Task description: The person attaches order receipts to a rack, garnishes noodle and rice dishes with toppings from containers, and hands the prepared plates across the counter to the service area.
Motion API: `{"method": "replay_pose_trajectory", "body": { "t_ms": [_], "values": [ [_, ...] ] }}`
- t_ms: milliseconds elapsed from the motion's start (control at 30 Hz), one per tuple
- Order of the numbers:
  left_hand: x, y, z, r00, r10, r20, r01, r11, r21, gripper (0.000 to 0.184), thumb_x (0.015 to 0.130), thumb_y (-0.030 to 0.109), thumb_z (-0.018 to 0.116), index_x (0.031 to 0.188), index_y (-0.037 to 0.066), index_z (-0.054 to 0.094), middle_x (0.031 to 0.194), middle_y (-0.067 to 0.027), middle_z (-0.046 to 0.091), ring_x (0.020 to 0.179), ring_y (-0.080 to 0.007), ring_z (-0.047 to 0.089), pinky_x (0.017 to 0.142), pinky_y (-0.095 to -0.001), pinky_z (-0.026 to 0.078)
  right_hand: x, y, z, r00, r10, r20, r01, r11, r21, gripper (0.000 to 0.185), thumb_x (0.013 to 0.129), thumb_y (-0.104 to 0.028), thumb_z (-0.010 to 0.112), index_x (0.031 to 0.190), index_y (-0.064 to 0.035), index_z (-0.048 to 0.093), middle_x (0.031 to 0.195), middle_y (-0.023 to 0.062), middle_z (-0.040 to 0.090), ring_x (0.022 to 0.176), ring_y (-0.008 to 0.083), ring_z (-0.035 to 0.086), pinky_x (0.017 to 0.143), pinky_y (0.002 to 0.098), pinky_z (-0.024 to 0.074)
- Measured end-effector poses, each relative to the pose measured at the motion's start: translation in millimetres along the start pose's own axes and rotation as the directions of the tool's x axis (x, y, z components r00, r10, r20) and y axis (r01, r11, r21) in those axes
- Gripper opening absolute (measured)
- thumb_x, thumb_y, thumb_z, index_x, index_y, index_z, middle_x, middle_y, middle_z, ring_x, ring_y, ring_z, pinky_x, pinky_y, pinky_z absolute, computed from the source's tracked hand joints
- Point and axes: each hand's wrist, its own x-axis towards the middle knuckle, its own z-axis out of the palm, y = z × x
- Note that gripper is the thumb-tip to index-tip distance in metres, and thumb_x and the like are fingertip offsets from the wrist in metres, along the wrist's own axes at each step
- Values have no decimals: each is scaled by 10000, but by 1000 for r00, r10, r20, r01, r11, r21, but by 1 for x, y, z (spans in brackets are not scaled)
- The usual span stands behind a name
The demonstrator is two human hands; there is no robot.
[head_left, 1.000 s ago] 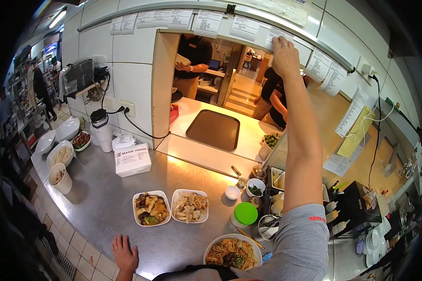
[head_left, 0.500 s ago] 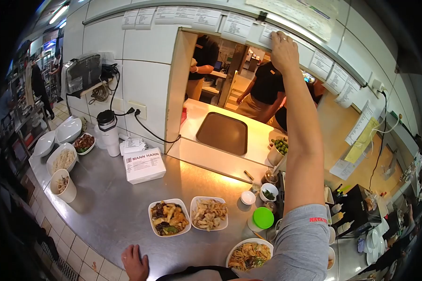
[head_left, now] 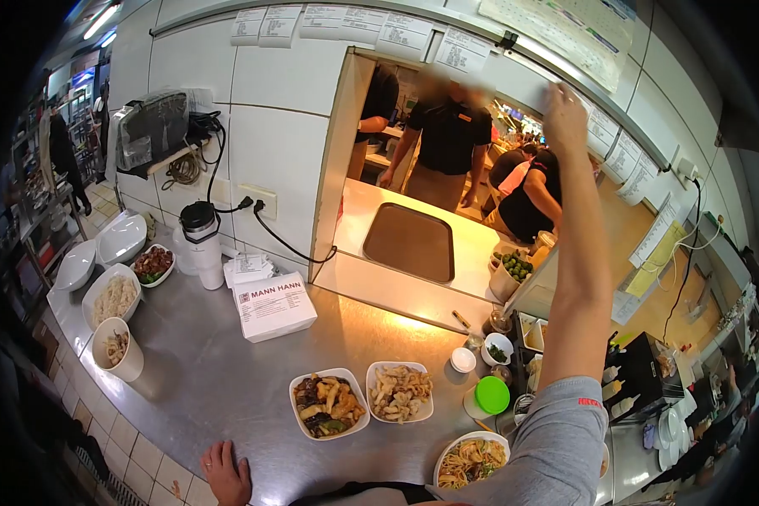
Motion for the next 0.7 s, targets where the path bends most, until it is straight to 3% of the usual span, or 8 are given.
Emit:
{"method": "replay_pose_trajectory", "body": {
  "t_ms": [67,133,233,533,700],
  "values": [
    [0,-1,0,1000,-9,15,9,1000,1,457,753,152,605,1167,-9,501,1192,-196,468,1129,-388,406,983,-490,296,21,-50,1,996,-87,-17,86,996,-32,467,784,-40,505,1251,-55,488,1242,169,533,1090,345,535,929,430,429],
    [0,-3,0,999,-19,25,19,1000,-4,460,753,157,606,1168,-11,501,1196,-195,466,1135,-386,402,987,-490,292,40,-103,-3,993,-103,52,105,994,-36,478,782,-50,505,1259,-67,470,1254,123,521,1105,301,520,908,417,423],
    [0,-3,-1,999,-34,31,34,999,-14,466,754,162,607,1172,-12,500,1199,-194,464,1141,-386,396,991,-491,287,49,-138,15,993,-112,-25,111,994,-8,464,787,-57,501,1249,-69,467,1238,107,514,1093,288,511,874,402,415],
    [2,-3,-2,998,-38,48,38,999,14,490,752,202,611,1180,-7,495,1199,-190,465,1152,-383,383,1010,-509,262,5,-85,10,998,-56,10,56,997,-44,473,782,-46,494,1253,-72,463,1261,106,489,1139,305,479,903,406,401],
    [1,-1,-2,999,-24,22,23,999,41,483,753,199,605,1174,-10,495,1205,-190,458,1140,-380,388,1000,-503,272,-4,-54,5,1000,-14,-13,13,1000,-29,397,763,-76,521,1156,-19,525,1230,143,516,1030,322,534,842,432,434]
  ]
}}
